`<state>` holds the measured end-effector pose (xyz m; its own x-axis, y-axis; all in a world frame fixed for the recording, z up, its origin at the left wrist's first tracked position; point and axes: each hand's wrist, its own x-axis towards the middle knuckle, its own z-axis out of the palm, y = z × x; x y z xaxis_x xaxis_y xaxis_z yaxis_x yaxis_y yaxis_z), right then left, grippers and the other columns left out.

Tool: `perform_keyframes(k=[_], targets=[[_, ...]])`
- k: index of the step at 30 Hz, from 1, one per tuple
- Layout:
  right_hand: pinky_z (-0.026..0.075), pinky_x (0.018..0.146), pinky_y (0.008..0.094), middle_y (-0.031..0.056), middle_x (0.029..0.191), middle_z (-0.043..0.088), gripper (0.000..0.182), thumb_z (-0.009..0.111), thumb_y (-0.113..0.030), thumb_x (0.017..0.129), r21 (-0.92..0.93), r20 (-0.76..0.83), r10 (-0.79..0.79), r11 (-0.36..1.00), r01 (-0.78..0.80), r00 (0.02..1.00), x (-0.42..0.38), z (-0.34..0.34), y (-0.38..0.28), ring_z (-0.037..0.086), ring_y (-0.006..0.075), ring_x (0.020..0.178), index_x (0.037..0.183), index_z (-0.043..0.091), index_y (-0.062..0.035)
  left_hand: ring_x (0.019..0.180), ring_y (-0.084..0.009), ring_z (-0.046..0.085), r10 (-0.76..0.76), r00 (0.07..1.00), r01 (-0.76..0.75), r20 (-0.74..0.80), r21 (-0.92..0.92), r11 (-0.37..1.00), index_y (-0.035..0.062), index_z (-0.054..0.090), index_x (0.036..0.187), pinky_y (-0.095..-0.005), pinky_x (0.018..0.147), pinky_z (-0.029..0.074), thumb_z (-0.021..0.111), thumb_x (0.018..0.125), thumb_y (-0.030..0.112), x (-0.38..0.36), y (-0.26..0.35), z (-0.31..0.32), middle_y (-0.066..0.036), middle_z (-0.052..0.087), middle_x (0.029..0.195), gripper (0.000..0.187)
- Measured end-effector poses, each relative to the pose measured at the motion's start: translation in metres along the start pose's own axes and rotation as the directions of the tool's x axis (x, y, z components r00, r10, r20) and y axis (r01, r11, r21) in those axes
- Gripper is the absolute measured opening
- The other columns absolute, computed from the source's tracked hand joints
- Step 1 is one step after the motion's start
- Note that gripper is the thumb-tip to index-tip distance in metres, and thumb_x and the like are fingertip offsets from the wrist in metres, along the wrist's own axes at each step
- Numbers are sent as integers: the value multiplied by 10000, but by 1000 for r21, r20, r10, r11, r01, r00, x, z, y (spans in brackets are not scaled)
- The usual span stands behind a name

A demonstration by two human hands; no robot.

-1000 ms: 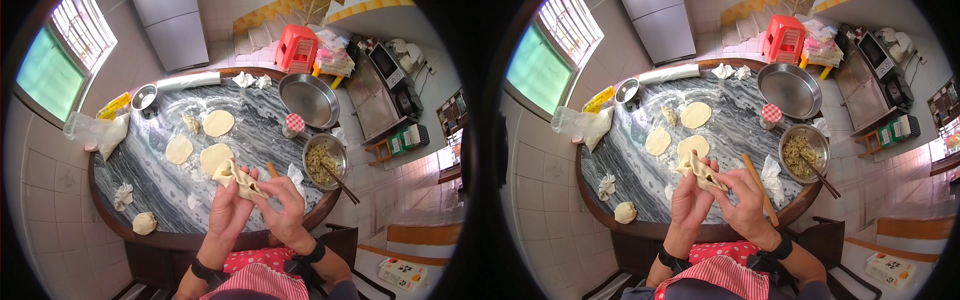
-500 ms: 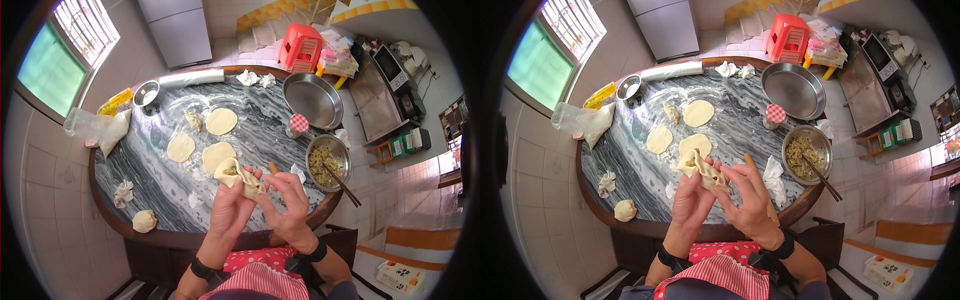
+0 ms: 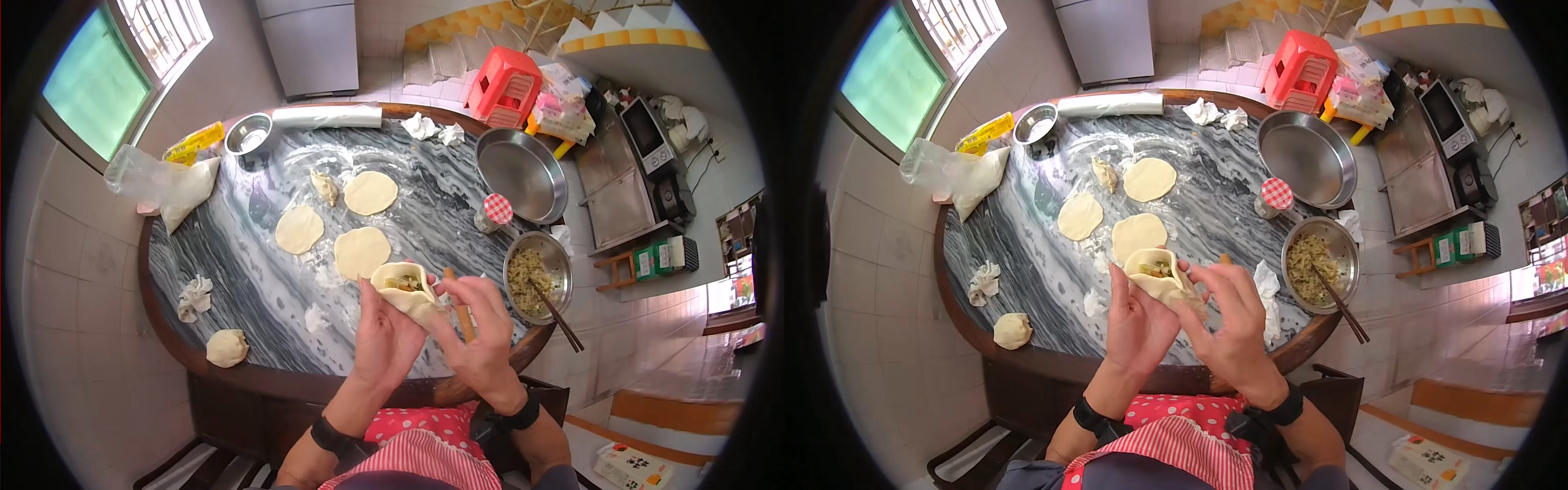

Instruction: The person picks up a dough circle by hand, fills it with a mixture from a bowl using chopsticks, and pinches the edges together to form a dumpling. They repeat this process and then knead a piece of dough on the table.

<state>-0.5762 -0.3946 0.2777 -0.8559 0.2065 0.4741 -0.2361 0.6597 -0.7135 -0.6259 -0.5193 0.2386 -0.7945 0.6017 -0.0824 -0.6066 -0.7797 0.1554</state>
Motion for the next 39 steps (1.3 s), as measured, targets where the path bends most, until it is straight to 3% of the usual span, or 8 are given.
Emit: perform_keyframes(k=[5,11,13,21,30,33,35,39], targets=[[485,752,381,127,951,616,376,781,-51,711,-23,69,87,996,-86,994,9,10,-5,598,295,838,1054,637,3,1247,-247,474,39,989,-28,-143,74,997,58,416,1353,-426,1089,349,176,1033,536,-3,-4,8,-104,510,1289,623],[467,740,398,118,891,623,223,739,-24,749,-32,69,88,996,-86,994,2,19,3,603,314,816,950,643,-14,1244,-231,480,39,997,-35,-69,58,998,40,422,1342,-403,1094,345,156,1035,531,-5,-4,-8,-97,522,1285,637],[468,731,398,119,883,622,212,734,-18,752,-62,79,66,996,-61,995,1,19,3,602,317,804,941,638,-16,1229,-233,493,16,998,-17,65,21,1000,37,429,1335,-397,1094,345,158,1044,505,-5,-1,-16,-111,531,1271,614],[471,677,390,123,875,619,228,737,-13,753,-92,30,-45,995,48,999,-5,20,9,598,315,770,946,615,-14,1241,-261,490,-99,995,94,-16,-183,979,42,428,1354,-417,1099,349,253,1069,370,-6,1,-18,-145,531,1296,469],[449,707,374,95,883,629,301,776,-82,741,-43,164,180,984,-175,970,4,11,-3,592,272,766,1003,644,-16,1219,-251,508,-95,995,98,28,-160,982,36,416,1384,-420,1087,363,298,1067,306,-6,0,-20,-133,542,1282,433],[458,712,324,83,869,606,290,771,-52,743,-57,177,117,993,-108,977,4,12,-1,581,207,764,997,643,5,1217,-255,510,-96,995,98,23,-144,985,36,430,1386,-433,1085,369,305,1066,299,-7,1,-20,-134,552,1277,432],[437,804,384,76,872,608,242,755,-47,741,-250,178,-94,958,137,980,8,12,-3,585,237,802,949,635,-22,1218,-252,511,-90,996,90,2,-131,987,36,428,1388,-429,1084,372,307,1067,300,-7,2,-21,-132,553,1277,433],[405,846,429,71,877,612,203,734,-36,748,-313,178,-185,920,234,966,7,19,1,585,257,828,916,620,-49,1222,-234,507,-101,995,103,17,-160,982,31,423,1381,-406,1085,367,318,1065,320,-7,1,-23,-127,548,1279,441]])
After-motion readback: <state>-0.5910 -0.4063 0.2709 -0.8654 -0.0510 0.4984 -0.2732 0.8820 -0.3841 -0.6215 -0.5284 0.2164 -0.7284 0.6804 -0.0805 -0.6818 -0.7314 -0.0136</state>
